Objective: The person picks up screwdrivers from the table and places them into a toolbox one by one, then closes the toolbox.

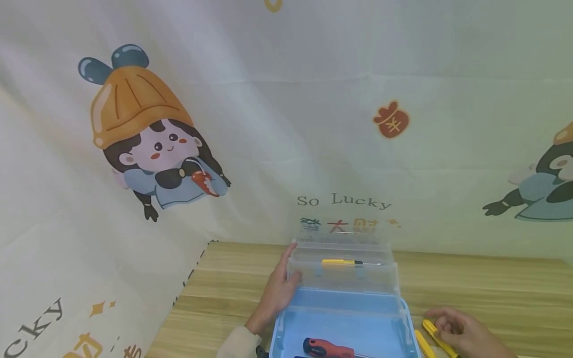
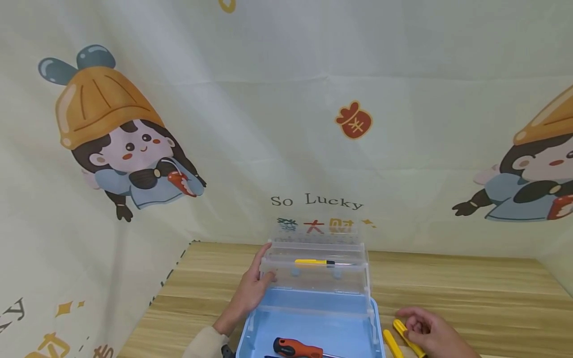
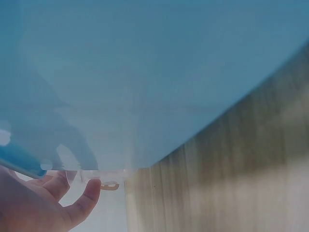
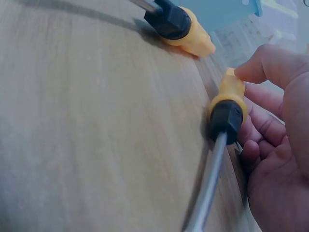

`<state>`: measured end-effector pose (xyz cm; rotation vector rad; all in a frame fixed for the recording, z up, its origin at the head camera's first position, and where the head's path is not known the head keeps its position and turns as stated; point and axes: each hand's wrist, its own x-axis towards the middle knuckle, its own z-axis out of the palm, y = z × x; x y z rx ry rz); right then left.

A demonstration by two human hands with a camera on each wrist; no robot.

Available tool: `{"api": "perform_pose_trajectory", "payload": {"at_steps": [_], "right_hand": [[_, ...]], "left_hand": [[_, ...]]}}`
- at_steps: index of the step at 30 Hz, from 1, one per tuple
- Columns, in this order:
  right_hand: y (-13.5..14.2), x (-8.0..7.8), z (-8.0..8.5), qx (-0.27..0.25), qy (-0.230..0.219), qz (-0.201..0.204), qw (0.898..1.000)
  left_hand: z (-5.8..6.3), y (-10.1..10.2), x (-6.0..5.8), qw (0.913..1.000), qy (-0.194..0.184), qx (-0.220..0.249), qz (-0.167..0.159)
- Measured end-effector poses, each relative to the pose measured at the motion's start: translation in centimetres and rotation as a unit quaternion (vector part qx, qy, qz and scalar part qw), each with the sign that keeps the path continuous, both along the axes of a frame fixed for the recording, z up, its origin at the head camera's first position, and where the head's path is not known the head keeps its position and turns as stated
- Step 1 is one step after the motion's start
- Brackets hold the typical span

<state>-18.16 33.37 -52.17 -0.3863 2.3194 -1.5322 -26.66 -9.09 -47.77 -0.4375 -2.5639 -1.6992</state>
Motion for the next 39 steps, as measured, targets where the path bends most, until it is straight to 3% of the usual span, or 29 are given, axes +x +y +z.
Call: {"api": "perform_pose_trajectory", "payload": {"at_steps": [10,15,17,25,39], "right_hand": [[-0.2,0.0,0.6,0.064,0.003,-0.044,0.997],[-0.8,0.0,0.7,0.113,-0.004,-0.098,0.989],[-0.8,0.0,0.7,0.112,-0.002,-0.107,0.988],[-0.5,0.0,0.6,0.049,0.013,-0.075,0.996],[-1.0,0.2,0.5,0.060,0.038,-0.110,0.991]], "left_hand": [[0.0,0.0,0.0,1.0000,0.003,0.000,0.000],[0.0,0.0,-0.1,1.0000,0.003,-0.001,0.002],[-0.1,0.0,-0.1,1.0000,0.002,-0.002,0.004],[-0.2,0.0,-0.1,1.0000,0.001,0.000,0.007],[-0.4,0.0,-0.2,1.0000,0.004,0.000,0.005]]}}
